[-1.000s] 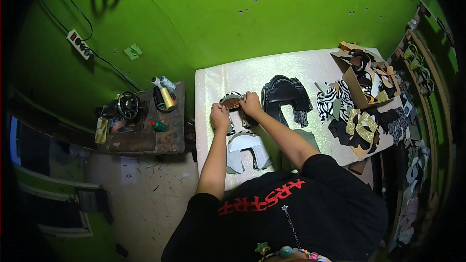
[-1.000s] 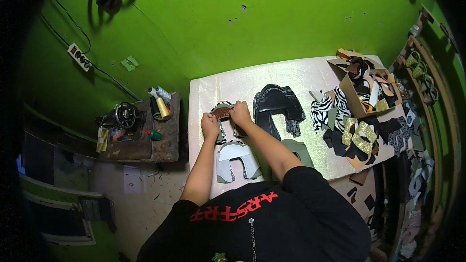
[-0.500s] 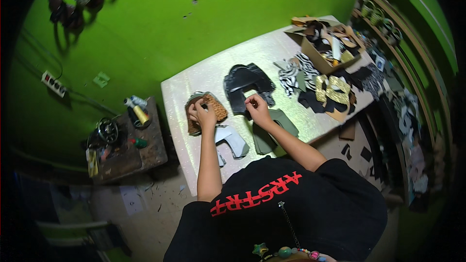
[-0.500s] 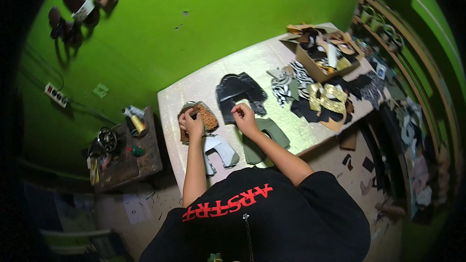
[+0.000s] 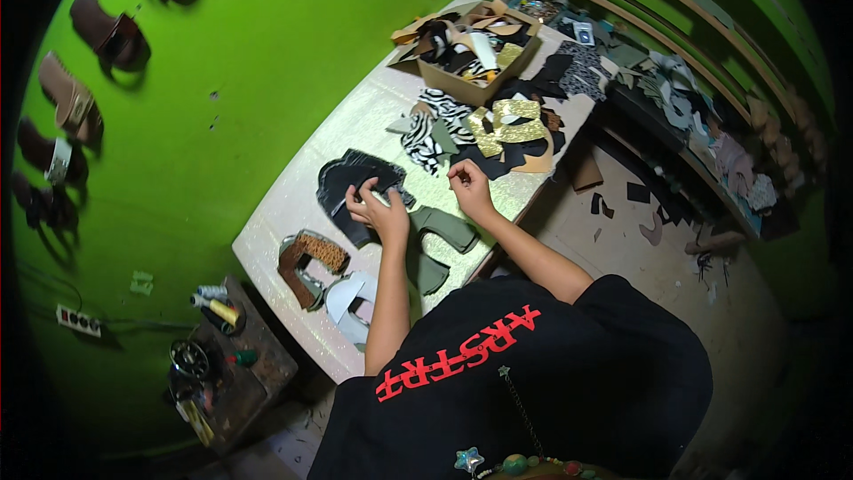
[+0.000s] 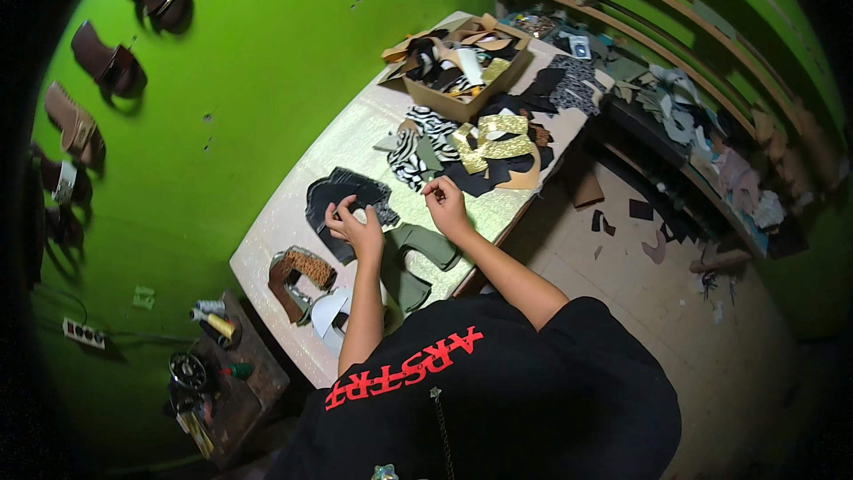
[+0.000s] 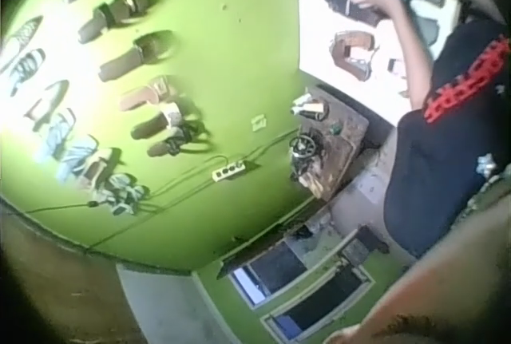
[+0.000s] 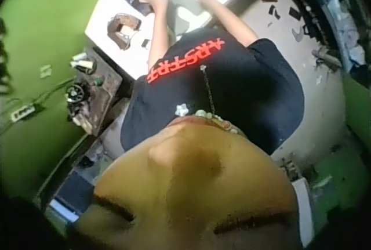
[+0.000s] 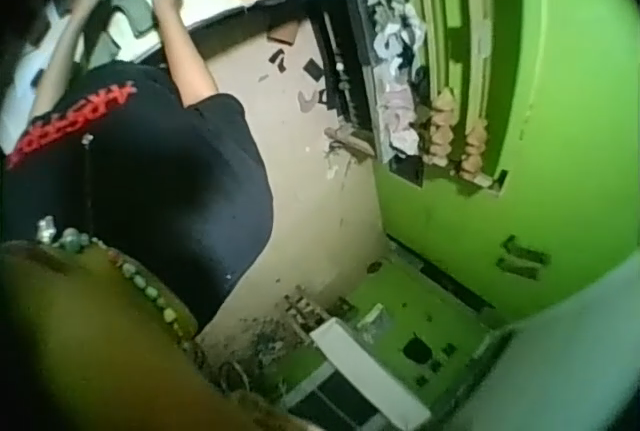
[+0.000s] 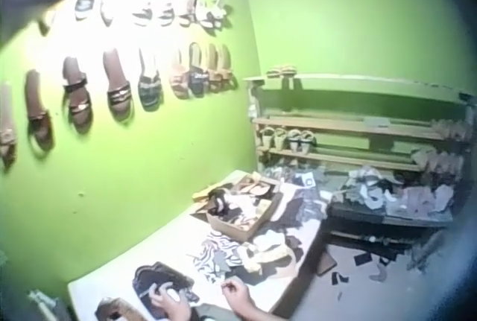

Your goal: Sort and organize various patterned and plain leather shoe upper components on a workbench.

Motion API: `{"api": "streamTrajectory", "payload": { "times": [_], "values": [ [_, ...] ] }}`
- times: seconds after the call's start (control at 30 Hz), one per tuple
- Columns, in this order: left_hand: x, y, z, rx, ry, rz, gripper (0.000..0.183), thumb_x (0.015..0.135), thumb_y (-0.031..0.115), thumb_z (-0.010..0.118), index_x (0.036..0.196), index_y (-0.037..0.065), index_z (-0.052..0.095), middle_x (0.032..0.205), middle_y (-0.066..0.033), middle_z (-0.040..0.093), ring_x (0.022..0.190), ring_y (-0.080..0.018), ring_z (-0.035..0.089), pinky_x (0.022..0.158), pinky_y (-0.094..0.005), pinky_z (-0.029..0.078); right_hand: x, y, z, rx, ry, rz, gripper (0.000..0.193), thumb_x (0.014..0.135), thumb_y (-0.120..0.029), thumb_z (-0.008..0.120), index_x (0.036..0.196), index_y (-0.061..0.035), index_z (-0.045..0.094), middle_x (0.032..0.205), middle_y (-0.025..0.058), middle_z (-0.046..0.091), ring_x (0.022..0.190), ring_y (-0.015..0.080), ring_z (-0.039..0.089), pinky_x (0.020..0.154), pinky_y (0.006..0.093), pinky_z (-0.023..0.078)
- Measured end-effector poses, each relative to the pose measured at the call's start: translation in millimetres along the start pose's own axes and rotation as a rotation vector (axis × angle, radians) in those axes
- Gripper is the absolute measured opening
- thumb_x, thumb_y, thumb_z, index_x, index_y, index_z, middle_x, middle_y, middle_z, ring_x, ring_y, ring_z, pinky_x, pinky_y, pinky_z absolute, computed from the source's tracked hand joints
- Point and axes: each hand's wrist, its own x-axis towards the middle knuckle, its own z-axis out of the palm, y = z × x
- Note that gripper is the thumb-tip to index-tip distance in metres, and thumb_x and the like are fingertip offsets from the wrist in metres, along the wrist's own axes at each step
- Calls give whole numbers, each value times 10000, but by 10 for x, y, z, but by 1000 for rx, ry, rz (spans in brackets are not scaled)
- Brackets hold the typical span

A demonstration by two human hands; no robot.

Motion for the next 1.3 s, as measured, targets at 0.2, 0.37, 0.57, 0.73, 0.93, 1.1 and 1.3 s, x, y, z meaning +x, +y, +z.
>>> {"api": "streamTrajectory", "payload": {
  "times": [0.2,0.37,0.57,0.73,0.93,1.1,1.3],
  "values": [
    [-231,185,788,-44,-196,100,321,703,108,598,1010,70,514,1233,-203,280,1139,-374,242,962,-458,201,152,115,-689,-65,104,23,50,757,47,520,745,-1,520,725,11,449,575,47,416,512,186,346],
    [-326,399,1393,-93,-378,169,277,709,127,597,975,67,549,1146,-195,377,1119,-341,287,956,-421,226,382,275,-1319,-24,209,86,53,759,43,522,765,-9,533,745,13,479,588,54,476,527,191,391],
    [-254,808,2001,-232,-569,361,216,718,63,574,931,28,556,981,-146,568,965,-317,518,856,-365,385,898,612,-2054,-351,287,93,65,719,37,540,769,-5,543,766,49,527,588,98,494,552,221,414],
    [-405,1007,2294,74,-762,537,561,659,221,672,1170,120,462,1198,-102,468,1182,-279,387,962,-512,243,1190,784,-2341,-494,257,119,182,676,27,578,849,-10,534,821,101,530,663,180,521,603,282,456],
    [-475,1077,2380,303,-856,469,680,584,262,744,1187,159,446,1192,-62,441,1180,-239,370,960,-553,213,1251,937,-2462,-630,195,276,343,657,-59,634,962,-7,488,894,133,507,889,276,489,784,362,428],
    [-471,941,2449,256,-751,463,602,606,229,742,1136,145,471,1121,-47,470,1112,-225,414,942,-531,236,1356,975,-2533,-698,181,286,410,672,-104,646,1025,-10,460,997,192,468,942,317,469,847,380,389],
    [-468,921,2443,214,-705,478,467,650,199,710,1068,131,511,1075,-38,502,1068,-225,442,918,-511,256,1455,1028,-2573,-808,168,329,465,674,-172,664,1067,-28,461,1004,190,484,992,332,446,865,392,379]
  ]
}}
